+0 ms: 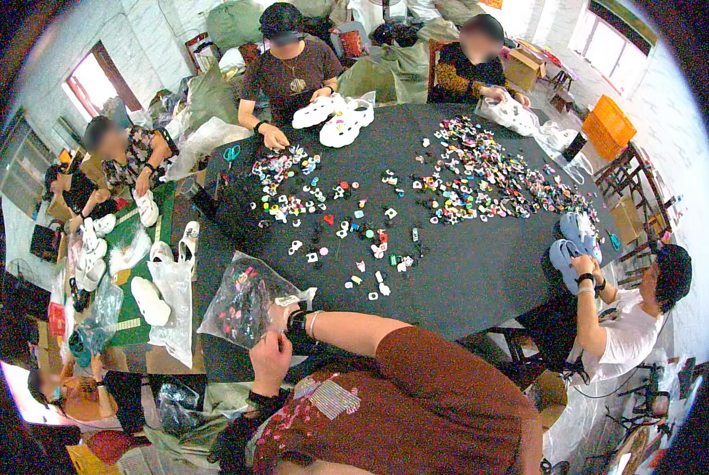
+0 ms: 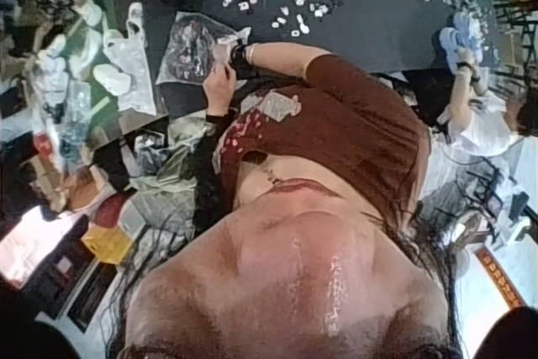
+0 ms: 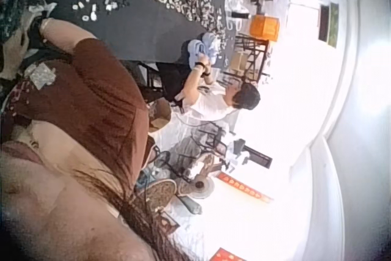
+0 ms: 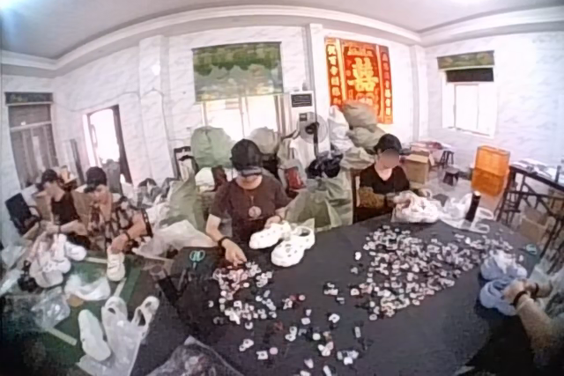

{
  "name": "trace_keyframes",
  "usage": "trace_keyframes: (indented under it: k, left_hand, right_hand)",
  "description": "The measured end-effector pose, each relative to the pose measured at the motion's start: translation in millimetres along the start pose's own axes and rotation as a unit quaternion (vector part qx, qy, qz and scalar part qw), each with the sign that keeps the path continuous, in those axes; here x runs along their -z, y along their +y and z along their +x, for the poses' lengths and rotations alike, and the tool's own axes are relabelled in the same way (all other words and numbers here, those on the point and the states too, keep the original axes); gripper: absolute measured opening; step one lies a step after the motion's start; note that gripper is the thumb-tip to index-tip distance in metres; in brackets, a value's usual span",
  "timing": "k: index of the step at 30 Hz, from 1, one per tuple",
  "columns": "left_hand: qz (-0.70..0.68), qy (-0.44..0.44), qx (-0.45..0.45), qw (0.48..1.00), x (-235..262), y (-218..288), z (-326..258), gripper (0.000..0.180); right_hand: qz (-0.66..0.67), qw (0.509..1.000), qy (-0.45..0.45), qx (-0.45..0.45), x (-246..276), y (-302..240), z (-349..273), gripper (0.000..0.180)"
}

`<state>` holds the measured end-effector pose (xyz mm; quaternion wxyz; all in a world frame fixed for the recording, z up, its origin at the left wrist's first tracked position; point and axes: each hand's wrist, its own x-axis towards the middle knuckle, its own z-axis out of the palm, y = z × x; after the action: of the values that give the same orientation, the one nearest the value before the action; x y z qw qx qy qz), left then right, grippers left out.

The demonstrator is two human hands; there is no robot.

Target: Attaching decorative charms and accessories to rubber clogs.

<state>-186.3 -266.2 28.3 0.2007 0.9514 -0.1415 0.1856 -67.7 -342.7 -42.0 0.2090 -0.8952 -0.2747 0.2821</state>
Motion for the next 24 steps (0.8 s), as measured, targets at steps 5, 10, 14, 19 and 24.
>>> trace_keyframes:
  k: [5,10,14,19,24]
  left_hand:
    - [-0.015,-0.017,0.015,1.000,1.4,-3.6,-0.9,0.016]
    - [-0.056,-0.035,0.030,0.997,2.1,-8.9,-2.4,0.013]
    - [-0.108,-0.053,0.052,0.991,8.7,-12.9,-1.6,0.012]
    - [-0.111,0.006,0.119,0.987,24.7,-28.5,-12.4,0.010]
    - [-0.070,0.124,0.189,0.972,30.8,-65.6,-18.6,0.009]
  right_hand:
    - [-0.024,0.999,-0.024,-0.001,-0.8,-11.9,8.1,0.070]
    - [0.019,0.999,-0.041,-0.013,21.9,-21.3,-1.8,0.060]
    - [-0.065,0.996,-0.051,0.013,10.9,-6.5,15.2,0.048]
    - [-0.024,0.998,-0.018,0.057,-3.9,6.8,25.8,0.047]
    - [-0.065,0.994,0.049,0.076,-27.0,54.1,9.0,0.035]
